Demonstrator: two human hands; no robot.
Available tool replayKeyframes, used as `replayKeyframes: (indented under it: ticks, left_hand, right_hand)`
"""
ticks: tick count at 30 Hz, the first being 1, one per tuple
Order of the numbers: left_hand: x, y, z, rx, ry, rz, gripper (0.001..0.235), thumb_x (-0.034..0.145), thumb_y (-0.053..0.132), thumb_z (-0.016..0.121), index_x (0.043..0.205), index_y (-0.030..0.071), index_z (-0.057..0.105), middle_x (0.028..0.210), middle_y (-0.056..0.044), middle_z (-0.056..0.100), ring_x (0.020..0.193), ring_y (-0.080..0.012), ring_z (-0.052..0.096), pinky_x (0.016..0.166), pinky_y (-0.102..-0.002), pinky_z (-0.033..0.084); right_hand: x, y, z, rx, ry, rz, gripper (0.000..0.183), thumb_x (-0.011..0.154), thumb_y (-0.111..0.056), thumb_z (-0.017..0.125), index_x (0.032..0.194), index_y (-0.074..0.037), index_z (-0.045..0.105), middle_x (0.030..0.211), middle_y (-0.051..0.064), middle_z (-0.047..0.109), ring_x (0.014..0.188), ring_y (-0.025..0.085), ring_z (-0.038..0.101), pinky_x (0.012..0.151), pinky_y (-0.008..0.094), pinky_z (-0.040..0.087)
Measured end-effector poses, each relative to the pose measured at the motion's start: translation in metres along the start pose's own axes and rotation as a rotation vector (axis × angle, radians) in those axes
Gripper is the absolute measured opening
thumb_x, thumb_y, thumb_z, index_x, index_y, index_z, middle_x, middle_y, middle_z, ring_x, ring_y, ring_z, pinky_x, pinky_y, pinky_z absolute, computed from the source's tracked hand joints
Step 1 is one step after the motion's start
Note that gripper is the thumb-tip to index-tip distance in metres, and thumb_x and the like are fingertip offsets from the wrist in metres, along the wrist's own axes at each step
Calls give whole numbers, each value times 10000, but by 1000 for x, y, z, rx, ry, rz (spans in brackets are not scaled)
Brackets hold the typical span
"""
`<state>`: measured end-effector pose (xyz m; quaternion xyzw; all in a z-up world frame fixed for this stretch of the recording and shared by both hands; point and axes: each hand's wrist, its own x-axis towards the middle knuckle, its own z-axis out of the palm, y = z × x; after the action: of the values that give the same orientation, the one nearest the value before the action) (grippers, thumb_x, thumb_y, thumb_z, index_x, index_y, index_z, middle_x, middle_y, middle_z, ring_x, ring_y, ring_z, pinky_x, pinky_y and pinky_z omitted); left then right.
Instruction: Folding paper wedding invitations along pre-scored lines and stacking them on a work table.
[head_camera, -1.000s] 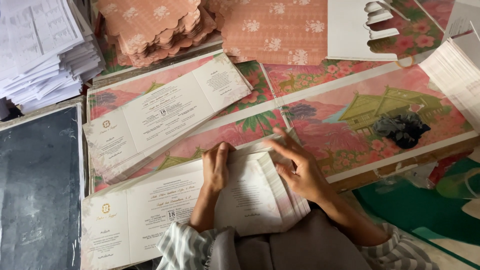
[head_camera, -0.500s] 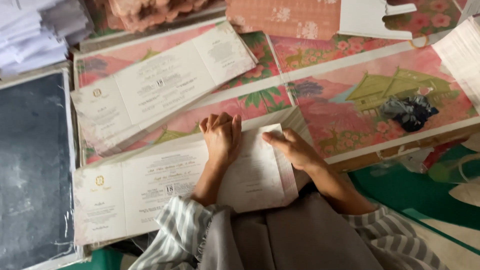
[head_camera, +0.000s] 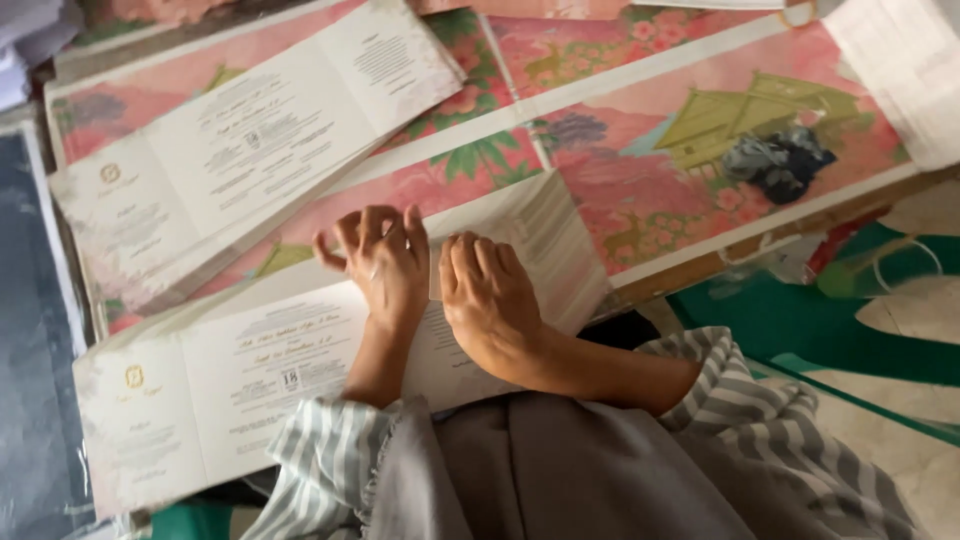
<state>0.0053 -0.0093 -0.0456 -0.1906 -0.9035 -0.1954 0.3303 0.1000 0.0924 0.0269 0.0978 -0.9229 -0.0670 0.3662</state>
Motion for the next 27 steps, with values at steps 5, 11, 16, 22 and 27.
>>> replayKeyframes:
  ticks: [5, 11, 16, 22, 27]
  left_hand:
    - [16, 28, -38, 91, 132, 120, 342, 936, 277, 552, 620, 157, 600, 975, 15, 542, 1070, -243, 423, 968, -580, 78]
    - [12, 17, -46, -176, 431, 188, 251, 938, 341, 490, 866, 222, 699, 1077, -68, 523, 1069, -295, 459, 1030, -512, 130]
    - [14, 12, -49, -532, 449, -44, 260, 924, 221, 507, 999, 1, 623, 1197, -183, 358, 1140, -347, 378, 1027, -488, 270]
    - [27, 0, -65, -754, 573, -211, 293, 1009, 247, 430, 1161, -3, 443, 1309, -122, 243, 1203, -236, 344, 1038, -385, 305]
    - [25, 6, -52, -599, 226, -22, 444, 982, 396, 376, 1018, 58, 662, 931, -86, 570, 993, -280, 544, 954, -404, 317]
  right_hand:
    - [-22, 23, 19, 206, -54, 89, 135, 769, -110, 587, 848, -2, 580, 711, 98, 473, 632, 278, 499, 603, 383, 399]
    - [-28, 27, 19, 218, -24, 139, 138, 786, -160, 646, 798, -27, 613, 674, 73, 499, 614, 252, 525, 650, 372, 408]
    - [-23, 29, 14, 233, -19, 117, 152, 842, -170, 625, 815, -23, 597, 692, 82, 490, 625, 265, 529, 662, 370, 413]
    - [-24, 31, 15, 259, -42, 128, 180, 861, -230, 594, 814, -57, 576, 705, 62, 468, 641, 246, 511, 682, 365, 391]
    - [-23, 33, 9, 276, -81, 124, 184, 864, -267, 581, 858, -84, 584, 732, 41, 501, 673, 227, 543, 695, 346, 396]
